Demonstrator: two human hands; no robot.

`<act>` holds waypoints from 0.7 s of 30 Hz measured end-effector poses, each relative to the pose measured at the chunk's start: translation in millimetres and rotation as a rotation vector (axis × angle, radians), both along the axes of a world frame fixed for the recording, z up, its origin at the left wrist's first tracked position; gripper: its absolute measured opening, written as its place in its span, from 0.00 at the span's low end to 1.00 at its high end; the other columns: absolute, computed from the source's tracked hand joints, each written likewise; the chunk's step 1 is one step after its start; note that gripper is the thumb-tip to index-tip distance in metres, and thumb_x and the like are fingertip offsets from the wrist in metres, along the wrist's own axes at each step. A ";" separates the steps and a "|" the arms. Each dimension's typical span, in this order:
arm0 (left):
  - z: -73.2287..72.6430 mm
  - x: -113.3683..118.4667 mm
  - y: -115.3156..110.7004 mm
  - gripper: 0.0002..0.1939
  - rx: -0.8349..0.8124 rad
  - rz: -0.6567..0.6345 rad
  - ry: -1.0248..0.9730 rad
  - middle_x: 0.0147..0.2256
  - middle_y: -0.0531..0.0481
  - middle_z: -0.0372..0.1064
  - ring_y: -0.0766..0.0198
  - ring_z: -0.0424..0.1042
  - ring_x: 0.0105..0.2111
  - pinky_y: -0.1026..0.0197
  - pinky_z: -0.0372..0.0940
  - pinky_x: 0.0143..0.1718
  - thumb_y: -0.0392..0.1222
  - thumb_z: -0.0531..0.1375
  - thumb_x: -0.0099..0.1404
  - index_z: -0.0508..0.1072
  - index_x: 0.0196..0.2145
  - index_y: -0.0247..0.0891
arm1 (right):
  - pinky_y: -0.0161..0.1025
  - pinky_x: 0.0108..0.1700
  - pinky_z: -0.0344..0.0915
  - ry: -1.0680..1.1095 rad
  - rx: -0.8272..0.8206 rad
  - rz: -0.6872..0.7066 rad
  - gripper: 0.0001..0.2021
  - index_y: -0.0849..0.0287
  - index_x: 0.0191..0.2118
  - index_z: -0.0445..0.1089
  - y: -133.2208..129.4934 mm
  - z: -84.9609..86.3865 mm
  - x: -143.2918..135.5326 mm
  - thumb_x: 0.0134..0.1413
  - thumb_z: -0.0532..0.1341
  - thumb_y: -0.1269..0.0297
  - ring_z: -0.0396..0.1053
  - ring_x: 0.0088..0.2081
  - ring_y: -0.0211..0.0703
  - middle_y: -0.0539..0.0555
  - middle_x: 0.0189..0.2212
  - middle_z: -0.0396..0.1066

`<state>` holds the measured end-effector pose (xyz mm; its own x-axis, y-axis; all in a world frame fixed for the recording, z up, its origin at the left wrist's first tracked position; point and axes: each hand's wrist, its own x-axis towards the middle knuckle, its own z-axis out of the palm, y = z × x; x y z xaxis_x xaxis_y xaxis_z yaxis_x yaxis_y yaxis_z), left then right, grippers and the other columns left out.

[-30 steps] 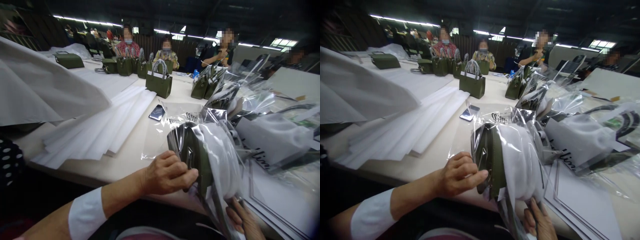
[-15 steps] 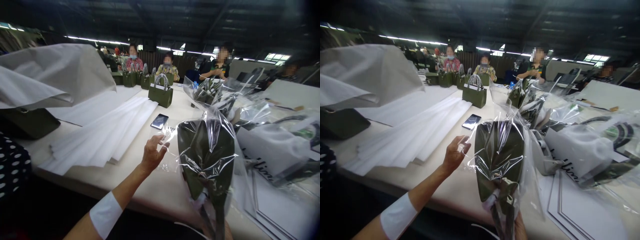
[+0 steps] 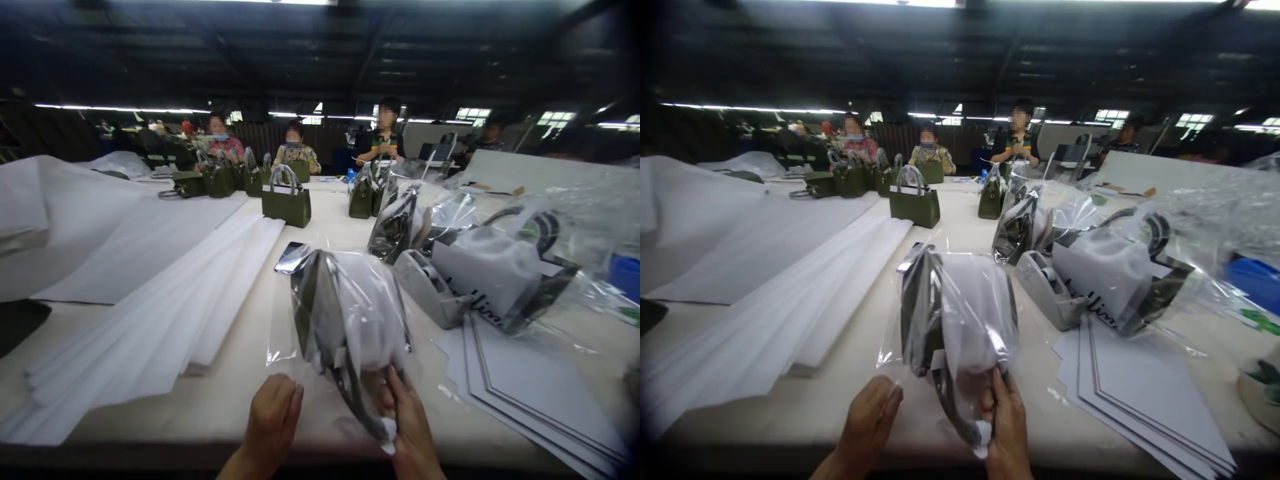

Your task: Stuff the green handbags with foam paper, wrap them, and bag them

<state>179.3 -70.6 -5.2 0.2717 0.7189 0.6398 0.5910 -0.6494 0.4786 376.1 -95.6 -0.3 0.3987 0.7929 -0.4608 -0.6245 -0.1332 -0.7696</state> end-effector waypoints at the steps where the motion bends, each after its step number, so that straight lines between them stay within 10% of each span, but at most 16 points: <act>1: -6.9 -5.2 -6.8 0.06 -0.059 0.083 -0.035 0.26 0.50 0.63 0.64 0.65 0.27 0.63 0.63 0.27 0.35 0.49 0.65 0.64 0.33 0.38 | 0.22 0.12 0.41 -0.002 -0.024 -0.020 0.24 0.57 0.36 0.60 1.3 0.5 -2.2 0.35 0.68 0.49 0.45 0.10 0.26 0.38 0.10 0.51; 4: 0.0 -18.2 -4.0 0.25 -0.041 0.333 -0.086 0.47 0.39 0.61 0.54 0.66 0.43 0.53 0.66 0.39 0.45 0.54 0.63 0.54 0.55 0.36 | 0.22 0.13 0.42 -0.055 -0.062 -0.042 0.25 0.58 0.36 0.60 1.6 2.3 -11.6 0.35 0.68 0.49 0.47 0.11 0.26 0.39 0.10 0.54; 7: 40.5 -24.4 21.3 0.39 0.195 0.436 0.059 0.57 0.32 0.49 0.43 0.55 0.54 0.42 0.58 0.49 0.50 0.59 0.58 0.46 0.60 0.34 | 0.23 0.13 0.43 -0.123 -0.046 -0.013 0.26 0.59 0.39 0.61 -0.4 5.1 -19.9 0.38 0.66 0.47 0.48 0.11 0.27 0.41 0.10 0.56; 12: 92.4 -21.3 37.9 0.08 0.298 0.182 0.330 0.33 0.48 0.69 0.61 0.69 0.31 0.59 0.64 0.33 0.37 0.54 0.63 0.69 0.40 0.39 | 0.24 0.13 0.44 -0.113 -0.075 -0.006 0.27 0.59 0.39 0.61 -6.0 9.4 -22.2 0.37 0.66 0.47 0.48 0.11 0.28 0.41 0.10 0.56; 16: 81.4 -20.3 14.1 0.09 0.326 -0.145 0.286 0.26 0.51 0.66 0.67 0.66 0.24 0.66 0.63 0.26 0.30 0.54 0.62 0.68 0.40 0.36 | 0.24 0.14 0.44 -0.025 -0.098 -0.060 0.28 0.58 0.38 0.60 -9.7 14.9 -22.2 0.33 0.67 0.47 0.48 0.12 0.28 0.41 0.11 0.56; 21: 66.1 -30.6 -5.7 0.07 0.300 -0.028 0.200 0.21 0.53 0.64 0.68 0.65 0.19 0.67 0.62 0.20 0.34 0.51 0.65 0.68 0.35 0.37 | 0.24 0.15 0.46 0.058 -0.041 -0.098 0.23 0.57 0.35 0.59 -6.8 21.0 -30.7 0.34 0.68 0.54 0.50 0.14 0.27 0.40 0.12 0.55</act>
